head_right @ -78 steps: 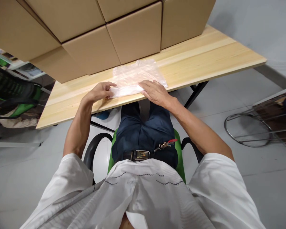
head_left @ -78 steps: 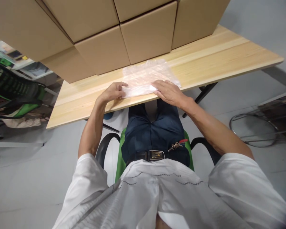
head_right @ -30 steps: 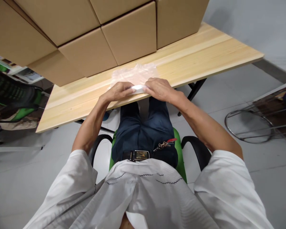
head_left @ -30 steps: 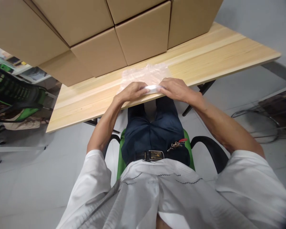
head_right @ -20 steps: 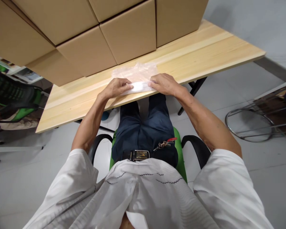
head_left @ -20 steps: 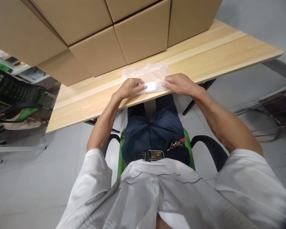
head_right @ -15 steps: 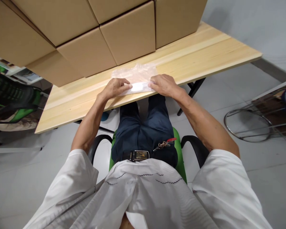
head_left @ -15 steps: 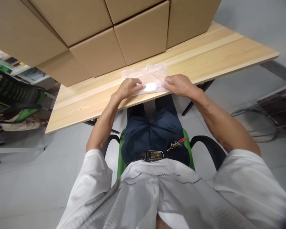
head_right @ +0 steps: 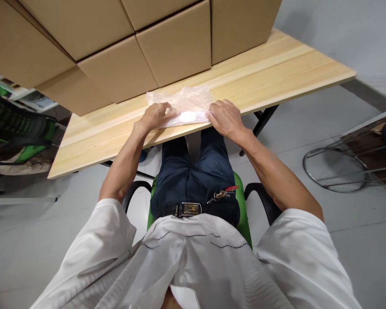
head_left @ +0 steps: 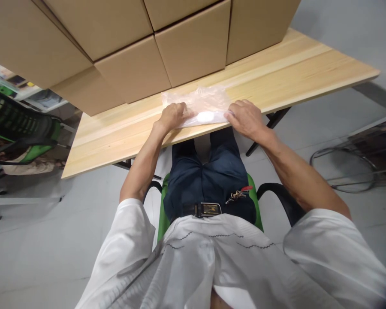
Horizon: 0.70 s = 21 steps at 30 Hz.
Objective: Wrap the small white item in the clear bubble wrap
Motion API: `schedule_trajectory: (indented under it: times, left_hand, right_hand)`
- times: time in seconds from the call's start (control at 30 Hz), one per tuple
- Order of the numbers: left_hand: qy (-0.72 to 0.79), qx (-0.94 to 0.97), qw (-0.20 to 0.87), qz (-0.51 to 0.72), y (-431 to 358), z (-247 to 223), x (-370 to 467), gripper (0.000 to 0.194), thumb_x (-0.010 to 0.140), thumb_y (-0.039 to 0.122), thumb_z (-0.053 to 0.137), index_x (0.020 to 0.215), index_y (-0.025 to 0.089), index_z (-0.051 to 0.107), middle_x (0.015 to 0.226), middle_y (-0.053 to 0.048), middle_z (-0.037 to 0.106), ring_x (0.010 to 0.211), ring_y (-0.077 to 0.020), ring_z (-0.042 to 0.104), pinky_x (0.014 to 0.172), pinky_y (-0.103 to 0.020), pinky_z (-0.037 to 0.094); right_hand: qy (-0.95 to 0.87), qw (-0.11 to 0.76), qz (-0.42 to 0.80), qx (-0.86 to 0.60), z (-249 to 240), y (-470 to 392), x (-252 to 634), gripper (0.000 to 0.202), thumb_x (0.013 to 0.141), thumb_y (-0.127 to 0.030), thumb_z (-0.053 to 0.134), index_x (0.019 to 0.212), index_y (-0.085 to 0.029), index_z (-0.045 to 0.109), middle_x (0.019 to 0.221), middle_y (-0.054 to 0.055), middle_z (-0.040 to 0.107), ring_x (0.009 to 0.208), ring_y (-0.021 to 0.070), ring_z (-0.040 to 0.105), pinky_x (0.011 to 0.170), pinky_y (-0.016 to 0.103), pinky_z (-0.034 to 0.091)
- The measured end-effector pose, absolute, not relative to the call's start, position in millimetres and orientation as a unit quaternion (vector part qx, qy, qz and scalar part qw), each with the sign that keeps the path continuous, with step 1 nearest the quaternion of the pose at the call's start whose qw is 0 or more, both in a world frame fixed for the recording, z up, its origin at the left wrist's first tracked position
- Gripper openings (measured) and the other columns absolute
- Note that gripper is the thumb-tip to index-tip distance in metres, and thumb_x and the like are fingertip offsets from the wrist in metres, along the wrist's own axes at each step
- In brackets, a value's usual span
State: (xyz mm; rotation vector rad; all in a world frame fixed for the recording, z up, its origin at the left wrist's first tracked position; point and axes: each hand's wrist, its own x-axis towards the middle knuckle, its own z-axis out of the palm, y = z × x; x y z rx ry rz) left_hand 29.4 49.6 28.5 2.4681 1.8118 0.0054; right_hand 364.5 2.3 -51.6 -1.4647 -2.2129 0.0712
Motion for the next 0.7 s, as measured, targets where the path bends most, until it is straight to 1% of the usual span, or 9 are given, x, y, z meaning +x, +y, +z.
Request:
schedule_trajectory:
  times: [0.1, 0.17, 0.27, 0.37, 0.43, 0.5, 0.6, 0.7]
  left_hand:
    - [0.618, 0.786, -0.002, -0.028, 42, 30, 33, 0.069, 0.13, 0.067, 0.061, 0.165, 0.012, 0.081, 0.15, -0.031, 0.089, 0.146, -0.0469, 0.081, 0.12, -0.051, 0.06]
    - [0.628, 0.777, -0.025, -0.034, 36, 30, 33, 0.073, 0.132, 0.07, 0.054, 0.167, 0.012, 0.079, 0.148, -0.032, 0.088, 0.145, -0.0481, 0.081, 0.119, -0.053, 0.059]
    - [0.636, 0.77, -0.038, -0.028, 31, 27, 28, 0.077, 0.131, 0.079, 0.047, 0.163, 0.017, 0.08, 0.141, -0.03, 0.09, 0.143, -0.048, 0.08, 0.118, -0.054, 0.059]
    - [0.641, 0.767, -0.036, -0.008, 31, 23, 23, 0.079, 0.128, 0.087, 0.048, 0.155, 0.021, 0.083, 0.134, -0.027, 0.09, 0.14, -0.0473, 0.08, 0.116, -0.053, 0.058]
    - [0.642, 0.766, -0.037, 0.001, 30, 22, 21, 0.078, 0.128, 0.086, 0.048, 0.153, 0.021, 0.083, 0.13, -0.027, 0.09, 0.139, -0.0473, 0.08, 0.115, -0.053, 0.058]
    - [0.642, 0.766, -0.036, 0.005, 28, 21, 18, 0.076, 0.13, 0.082, 0.046, 0.153, 0.02, 0.082, 0.128, -0.027, 0.09, 0.137, -0.047, 0.08, 0.114, -0.053, 0.057]
    - [0.619, 0.783, -0.041, 0.055, 24, 17, 10, 0.073, 0.132, 0.079, 0.042, 0.16, 0.022, 0.078, 0.132, -0.026, 0.089, 0.137, -0.0459, 0.08, 0.116, -0.054, 0.058]
    - [0.543, 0.827, -0.058, 0.136, 18, 7, 8, 0.078, 0.131, 0.082, 0.042, 0.171, 0.023, 0.072, 0.147, -0.027, 0.086, 0.145, -0.0465, 0.079, 0.126, -0.059, 0.057]
  right_hand:
    - [-0.814, 0.258, 0.031, -0.52, -60, 9, 368, 0.055, 0.127, -0.061, 0.041, 0.121, -0.025, 0.082, 0.13, 0.021, 0.083, 0.133, 0.0461, 0.07, 0.126, 0.066, 0.059]
    - [-0.814, 0.259, 0.039, -0.518, -63, 13, 369, 0.057, 0.127, -0.064, 0.041, 0.12, -0.025, 0.083, 0.13, 0.021, 0.082, 0.134, 0.0469, 0.069, 0.127, 0.067, 0.059]
    - [-0.815, 0.261, 0.047, -0.516, -63, 16, 368, 0.058, 0.127, -0.065, 0.045, 0.123, -0.022, 0.084, 0.13, 0.023, 0.082, 0.135, 0.0497, 0.07, 0.127, 0.071, 0.058]
    - [-0.814, 0.268, 0.052, -0.512, -60, 15, 366, 0.06, 0.127, -0.066, 0.046, 0.124, -0.02, 0.085, 0.129, 0.024, 0.082, 0.134, 0.0509, 0.07, 0.127, 0.073, 0.058]
    - [-0.813, 0.268, 0.057, -0.513, -58, 14, 365, 0.06, 0.126, -0.065, 0.047, 0.122, -0.019, 0.085, 0.129, 0.025, 0.083, 0.134, 0.0516, 0.07, 0.126, 0.074, 0.059]
    - [-0.813, 0.265, 0.061, -0.514, -56, 13, 364, 0.06, 0.125, -0.066, 0.048, 0.122, -0.02, 0.086, 0.129, 0.024, 0.083, 0.135, 0.052, 0.07, 0.125, 0.074, 0.06]
    - [-0.814, 0.254, 0.063, -0.518, -54, 12, 365, 0.06, 0.125, -0.067, 0.049, 0.124, -0.021, 0.086, 0.131, 0.024, 0.083, 0.137, 0.0517, 0.069, 0.124, 0.072, 0.061]
    - [-0.815, 0.233, 0.062, -0.526, -54, 11, 368, 0.059, 0.126, -0.066, 0.049, 0.128, -0.021, 0.086, 0.136, 0.024, 0.083, 0.142, 0.0523, 0.068, 0.126, 0.072, 0.06]
